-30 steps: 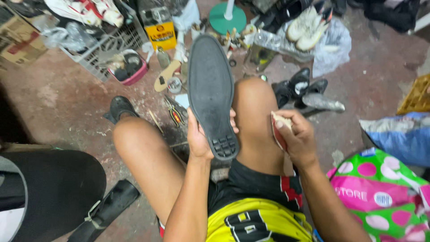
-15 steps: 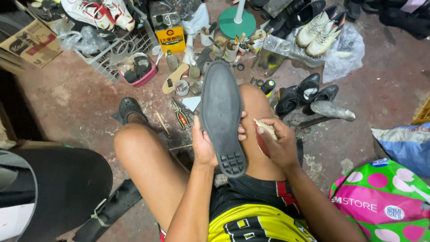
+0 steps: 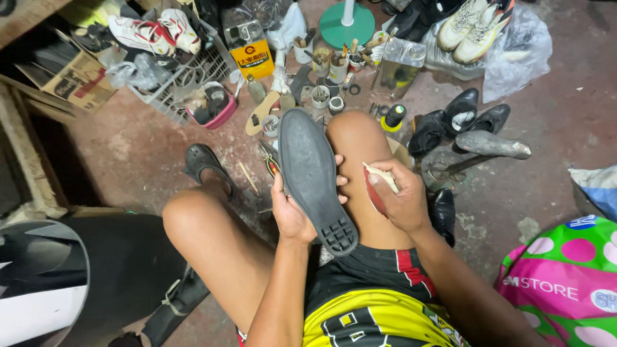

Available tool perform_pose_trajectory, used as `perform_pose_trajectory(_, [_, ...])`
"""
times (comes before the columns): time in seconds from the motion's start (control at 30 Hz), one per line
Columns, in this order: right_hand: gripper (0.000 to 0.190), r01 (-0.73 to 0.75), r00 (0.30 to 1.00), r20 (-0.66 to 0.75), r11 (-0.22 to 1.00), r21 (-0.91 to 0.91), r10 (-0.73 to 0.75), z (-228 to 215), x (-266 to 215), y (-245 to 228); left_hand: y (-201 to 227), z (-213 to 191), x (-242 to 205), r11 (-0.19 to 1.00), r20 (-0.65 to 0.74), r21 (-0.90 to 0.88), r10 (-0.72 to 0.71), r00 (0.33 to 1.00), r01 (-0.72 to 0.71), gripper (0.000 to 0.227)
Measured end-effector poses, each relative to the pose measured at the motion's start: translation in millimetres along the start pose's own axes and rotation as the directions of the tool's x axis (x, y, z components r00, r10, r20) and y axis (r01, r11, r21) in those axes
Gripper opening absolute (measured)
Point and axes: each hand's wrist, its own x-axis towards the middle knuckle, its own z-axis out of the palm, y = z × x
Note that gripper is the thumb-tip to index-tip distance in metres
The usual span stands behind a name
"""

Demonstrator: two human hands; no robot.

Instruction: The person scrubs the sole of a black shoe with a small abrasive block, focusing on the textured tread. They then use a pair of scissors to trim or scrape the edges of the sole before resuming scrubbing with the block.

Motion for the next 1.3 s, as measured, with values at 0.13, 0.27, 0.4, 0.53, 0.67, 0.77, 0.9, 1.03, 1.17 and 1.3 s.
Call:
perform_pose_trajectory(0.13, [0.02, 0.045, 0.999, -0.009, 0.999, -0.027, -0.046, -3, -1, 4, -4, 3, -6, 0.999, 0.044, -0.031, 0.018, 0.999, -0.016, 0.087])
perform_pose_trajectory(0.27, [0.02, 0.097, 0.993, 0.04, 0.975, 0.199, -0.107, -7, 3, 4, -10, 9, -8, 0.999, 0.054, -0.028, 0.03, 0.998, -0.028, 0.09])
perform_pose_trajectory(0.4, [0.022, -0.204, 0.978, 0.18, 0.669, 0.714, 0.105, -18, 3, 17, -17, 14, -8, 0.998, -0.012, -0.066, -0.001, 1.0, 0.001, 0.088])
perform_pose_trajectory(0.53, [0.024, -0.36, 0.932, 0.362, 0.173, 0.917, 0.022, -28, 5, 44, -25, 6, -12, 0.989, 0.025, -0.146, -0.024, 0.999, 0.028, 0.091])
perform_pose_trajectory(0.67, [0.031, -0.418, 0.908, 0.416, -0.111, 0.902, -0.044, -23, 8, 58, -22, 6, -15, 0.985, 0.044, -0.169, -0.01, 0.999, 0.018, 0.089])
perform_pose_trajectory(0.77, [0.03, -0.453, 0.891, 0.451, -0.177, 0.874, -0.053, -18, -3, 61, -23, 8, -23, 0.988, -0.007, -0.156, -0.013, 1.0, 0.012, 0.083])
perform_pose_trajectory(0.9, [0.027, -0.427, 0.901, 0.42, -0.055, 0.903, -0.109, -15, 22, 59, -26, 25, -17, 0.963, 0.207, -0.268, 0.037, 0.978, 0.02, 0.083])
perform_pose_trajectory(1.03, [0.022, -0.445, 0.895, 0.445, 0.066, 0.893, 0.015, -16, 18, 33, -28, 23, -15, 0.976, -0.019, -0.218, -0.026, 0.999, 0.021, 0.082])
perform_pose_trajectory(1.17, [0.017, -0.368, 0.927, 0.37, 0.34, 0.865, 0.062, -19, 20, 29, -20, 27, -1, 0.994, 0.023, -0.111, 0.022, 1.0, -0.019, 0.077])
perform_pose_trajectory(1.3, [0.02, -0.283, 0.957, 0.252, 0.657, 0.699, 0.144, -20, 14, 9, -12, 25, 6, 0.978, -0.022, -0.209, 0.011, 1.0, -0.015, 0.08])
